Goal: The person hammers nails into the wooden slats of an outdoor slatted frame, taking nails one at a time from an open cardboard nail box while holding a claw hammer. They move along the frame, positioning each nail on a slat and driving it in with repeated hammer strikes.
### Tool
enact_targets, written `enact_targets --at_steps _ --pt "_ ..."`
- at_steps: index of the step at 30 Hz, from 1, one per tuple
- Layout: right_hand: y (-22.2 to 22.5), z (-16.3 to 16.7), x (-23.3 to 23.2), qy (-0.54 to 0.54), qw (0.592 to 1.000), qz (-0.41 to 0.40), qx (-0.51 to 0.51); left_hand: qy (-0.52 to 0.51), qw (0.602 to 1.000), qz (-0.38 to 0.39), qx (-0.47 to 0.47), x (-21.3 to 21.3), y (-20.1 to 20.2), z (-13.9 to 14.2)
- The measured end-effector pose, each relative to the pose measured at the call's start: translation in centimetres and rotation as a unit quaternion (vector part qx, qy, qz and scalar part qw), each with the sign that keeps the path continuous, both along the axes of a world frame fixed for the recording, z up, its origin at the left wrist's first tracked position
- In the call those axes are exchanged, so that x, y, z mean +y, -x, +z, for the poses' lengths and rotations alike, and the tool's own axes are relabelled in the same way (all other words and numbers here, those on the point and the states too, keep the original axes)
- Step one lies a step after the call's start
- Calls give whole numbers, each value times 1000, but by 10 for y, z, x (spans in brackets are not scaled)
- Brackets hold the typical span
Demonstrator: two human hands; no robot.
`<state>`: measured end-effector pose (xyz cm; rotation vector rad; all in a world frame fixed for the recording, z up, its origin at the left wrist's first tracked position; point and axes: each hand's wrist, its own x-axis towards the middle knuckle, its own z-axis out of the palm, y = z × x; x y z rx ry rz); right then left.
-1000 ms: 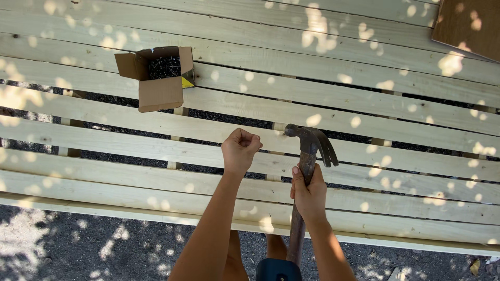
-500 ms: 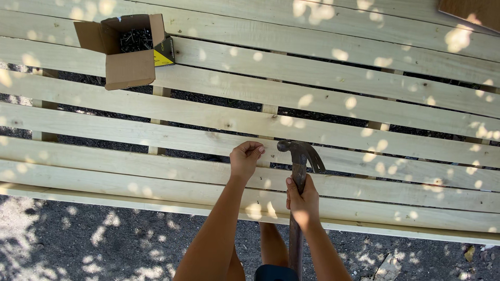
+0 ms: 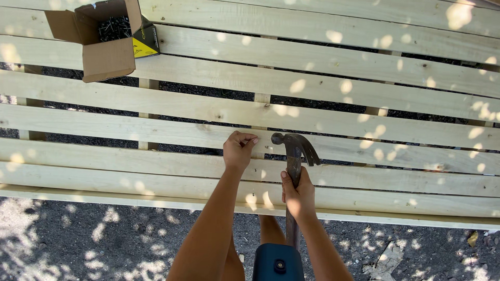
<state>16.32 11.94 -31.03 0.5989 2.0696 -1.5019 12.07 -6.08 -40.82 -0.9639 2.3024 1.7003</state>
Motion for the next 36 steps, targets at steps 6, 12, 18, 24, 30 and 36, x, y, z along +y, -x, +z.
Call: enact_targets --at_steps 6,12,18,24,30,36 --pt "0 -2 3 -6 1000 6 -7 12 1000 -2 -19 -1 -3 -1" --pt "-1 -3 3 -9 1000 1 -13 14 1000 6 -9 -2 -3 -3" --pt "2 -1 -1 -18 1000 6 -12 99 994 -50 23 0 -5 0" --pt "5 2 -1 -23 1000 18 2 244 946 -154 147 4 -9 -4" --pt "7 2 -5 -26 999 24 3 230 941 -169 181 16 -7 -13" --pt "7 3 -5 -61 997 53 -13 190 955 -143 175 15 -10 -15"
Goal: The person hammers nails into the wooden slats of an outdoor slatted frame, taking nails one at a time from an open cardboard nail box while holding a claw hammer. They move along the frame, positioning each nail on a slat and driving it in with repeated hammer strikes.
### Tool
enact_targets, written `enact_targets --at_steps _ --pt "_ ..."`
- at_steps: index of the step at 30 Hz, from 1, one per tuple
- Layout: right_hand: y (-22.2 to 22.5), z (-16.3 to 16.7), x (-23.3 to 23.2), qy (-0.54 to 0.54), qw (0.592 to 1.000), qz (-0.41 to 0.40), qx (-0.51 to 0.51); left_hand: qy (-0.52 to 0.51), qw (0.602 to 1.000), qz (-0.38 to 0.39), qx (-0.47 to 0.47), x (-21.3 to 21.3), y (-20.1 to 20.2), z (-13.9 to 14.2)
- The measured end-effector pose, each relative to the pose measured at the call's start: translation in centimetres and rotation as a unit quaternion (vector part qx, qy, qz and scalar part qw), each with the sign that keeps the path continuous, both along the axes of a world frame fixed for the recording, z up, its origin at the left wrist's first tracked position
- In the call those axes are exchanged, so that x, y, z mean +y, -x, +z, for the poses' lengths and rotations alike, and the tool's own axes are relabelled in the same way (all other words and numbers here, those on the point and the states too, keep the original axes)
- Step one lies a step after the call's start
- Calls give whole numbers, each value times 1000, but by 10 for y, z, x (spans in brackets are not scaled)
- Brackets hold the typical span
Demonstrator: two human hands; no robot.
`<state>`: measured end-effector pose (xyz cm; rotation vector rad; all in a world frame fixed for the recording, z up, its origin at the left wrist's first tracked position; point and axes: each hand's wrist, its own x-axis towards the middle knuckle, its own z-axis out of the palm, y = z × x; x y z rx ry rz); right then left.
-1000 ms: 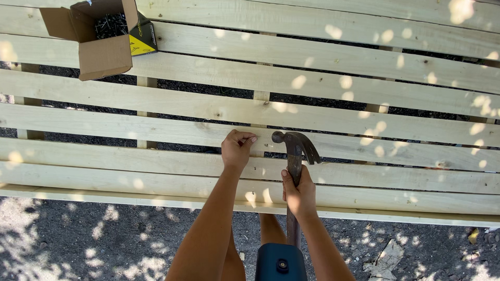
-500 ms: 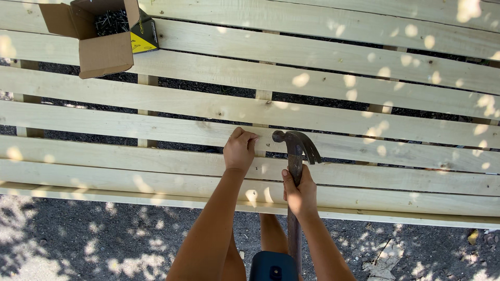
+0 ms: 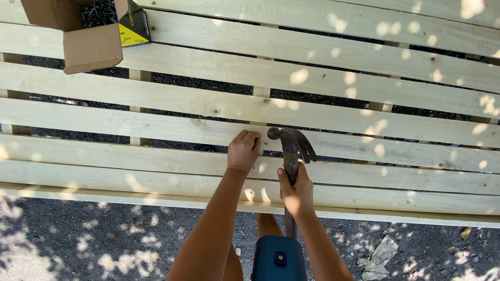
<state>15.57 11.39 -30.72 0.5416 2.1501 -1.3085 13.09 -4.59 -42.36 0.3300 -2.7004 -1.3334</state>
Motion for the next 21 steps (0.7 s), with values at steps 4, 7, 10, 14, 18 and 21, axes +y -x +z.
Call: enact_targets --at_steps 4,7,10,14,18,21 --pt "-3 -6 2 -14 1000 9 4 -89 995 29 -21 -1 -4 -1" --pt "-8 -14 5 -34 999 24 21 -132 986 60 -81 0 -4 -4" --pt "-15 -19 10 -84 991 74 76 -143 986 59 -55 -1 -3 -7" --pt "-17 -19 11 -108 981 115 109 -135 986 61 -75 -3 0 -7" --pt "-13 -13 9 -120 970 149 151 -137 986 66 -68 -3 2 -7" --pt "-11 -9 4 -128 963 161 173 -141 985 71 -69 -2 1 -7"
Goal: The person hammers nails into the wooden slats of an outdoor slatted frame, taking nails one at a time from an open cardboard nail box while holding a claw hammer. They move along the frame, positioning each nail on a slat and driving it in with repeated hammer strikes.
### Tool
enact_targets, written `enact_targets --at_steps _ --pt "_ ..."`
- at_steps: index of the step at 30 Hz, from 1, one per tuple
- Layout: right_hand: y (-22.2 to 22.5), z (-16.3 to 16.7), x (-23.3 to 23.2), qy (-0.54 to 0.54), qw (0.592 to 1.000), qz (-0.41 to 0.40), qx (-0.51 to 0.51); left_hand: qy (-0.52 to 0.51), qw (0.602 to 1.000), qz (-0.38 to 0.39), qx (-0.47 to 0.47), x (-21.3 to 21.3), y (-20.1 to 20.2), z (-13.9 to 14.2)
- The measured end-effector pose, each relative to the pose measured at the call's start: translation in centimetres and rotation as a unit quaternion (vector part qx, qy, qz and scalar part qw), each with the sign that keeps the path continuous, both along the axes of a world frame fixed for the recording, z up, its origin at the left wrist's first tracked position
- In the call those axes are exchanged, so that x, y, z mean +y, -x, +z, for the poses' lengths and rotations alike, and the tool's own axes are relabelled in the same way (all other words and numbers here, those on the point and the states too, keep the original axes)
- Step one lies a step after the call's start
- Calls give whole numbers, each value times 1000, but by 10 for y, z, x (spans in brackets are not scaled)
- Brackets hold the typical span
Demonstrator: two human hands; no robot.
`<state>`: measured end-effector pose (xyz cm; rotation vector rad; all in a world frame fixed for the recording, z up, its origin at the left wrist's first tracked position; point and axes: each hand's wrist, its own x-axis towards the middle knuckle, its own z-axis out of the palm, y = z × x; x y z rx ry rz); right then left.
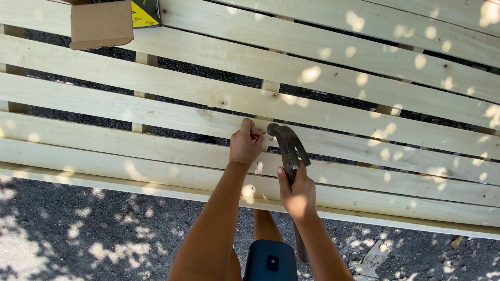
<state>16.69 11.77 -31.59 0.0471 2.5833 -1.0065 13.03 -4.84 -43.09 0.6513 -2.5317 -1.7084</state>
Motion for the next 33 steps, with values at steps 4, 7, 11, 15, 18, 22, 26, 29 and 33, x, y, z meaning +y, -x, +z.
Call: enact_targets --at_steps 4,7,11,15,18,22,26,29,33 --pt "-3 -1 -6 7 999 16 30 -4 1000 3 -1 -1 0 1" --pt "-7 -9 -6 -23 999 27 -25 -1 1000 -7 -29 -2 1 2" --pt "-14 -17 0 -47 997 44 40 -17 1000 7 -7 -2 2 2" --pt "-15 -22 0 -43 997 50 41 -12 1000 9 -4 -1 2 2" --pt "-13 -23 -1 -54 997 46 -20 -7 1000 8 -14 -2 3 3" --pt "-13 -21 -1 -21 995 51 85 -25 1000 6 18 -3 3 4" --pt "-13 -22 -3 -84 996 37 -15 -12 1000 4 -1 -2 2 3" --pt "-10 -24 -4 -84 995 46 -27 -12 1000 -4 -8 -3 3 3" --pt "-9 -20 0 -39 998 18 40 -29 999 -18 -18 -8 1 6"
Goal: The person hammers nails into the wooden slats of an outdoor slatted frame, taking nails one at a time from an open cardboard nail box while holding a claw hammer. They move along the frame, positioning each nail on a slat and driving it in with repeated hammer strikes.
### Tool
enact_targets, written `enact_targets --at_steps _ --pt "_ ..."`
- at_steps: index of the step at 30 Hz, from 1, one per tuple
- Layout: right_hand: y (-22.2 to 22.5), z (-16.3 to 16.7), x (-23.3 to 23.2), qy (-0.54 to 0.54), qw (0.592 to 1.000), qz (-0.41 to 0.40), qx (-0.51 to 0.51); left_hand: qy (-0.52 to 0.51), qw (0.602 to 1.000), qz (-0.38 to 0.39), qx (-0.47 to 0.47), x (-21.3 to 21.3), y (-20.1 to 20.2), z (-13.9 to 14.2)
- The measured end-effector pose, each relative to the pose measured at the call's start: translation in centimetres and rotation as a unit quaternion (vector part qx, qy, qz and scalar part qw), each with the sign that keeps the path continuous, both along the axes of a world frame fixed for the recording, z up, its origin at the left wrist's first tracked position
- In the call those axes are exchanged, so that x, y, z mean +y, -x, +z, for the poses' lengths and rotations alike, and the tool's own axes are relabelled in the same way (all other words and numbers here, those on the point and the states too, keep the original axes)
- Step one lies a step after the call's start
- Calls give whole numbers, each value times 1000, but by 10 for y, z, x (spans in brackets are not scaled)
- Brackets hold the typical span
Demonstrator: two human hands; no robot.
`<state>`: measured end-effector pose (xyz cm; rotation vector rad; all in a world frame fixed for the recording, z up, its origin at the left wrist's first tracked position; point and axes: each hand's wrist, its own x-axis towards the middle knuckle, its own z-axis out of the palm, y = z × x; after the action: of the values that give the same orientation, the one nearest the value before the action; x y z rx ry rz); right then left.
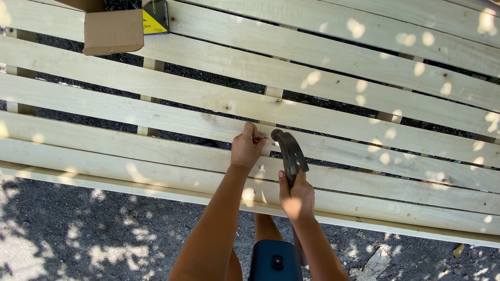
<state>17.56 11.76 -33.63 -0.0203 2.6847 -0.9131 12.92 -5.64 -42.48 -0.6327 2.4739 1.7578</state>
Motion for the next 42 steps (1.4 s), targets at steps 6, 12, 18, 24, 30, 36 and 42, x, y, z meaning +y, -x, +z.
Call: enact_targets --at_steps 6,12,18,24,30,36,42 --pt "3 2 1 3 999 -21 -42 182 981 -33 61 -11 -10 19" --pt "-5 6 -2 47 999 -4 21 247 966 -63 46 -9 -8 20" --pt "-15 -1 -19 10 999 -26 -18 234 969 -79 16 -10 -5 18" --pt "-23 5 -14 72 992 -99 -25 205 975 -84 -5 -13 -5 18" --pt "-23 1 -26 92 994 -66 7 223 968 -105 40 -22 -6 18" --pt "-20 0 -21 51 996 -73 -21 211 971 -107 28 -22 -5 20" --pt "-31 4 -15 127 985 -82 78 208 972 -107 33 -22 -6 18"
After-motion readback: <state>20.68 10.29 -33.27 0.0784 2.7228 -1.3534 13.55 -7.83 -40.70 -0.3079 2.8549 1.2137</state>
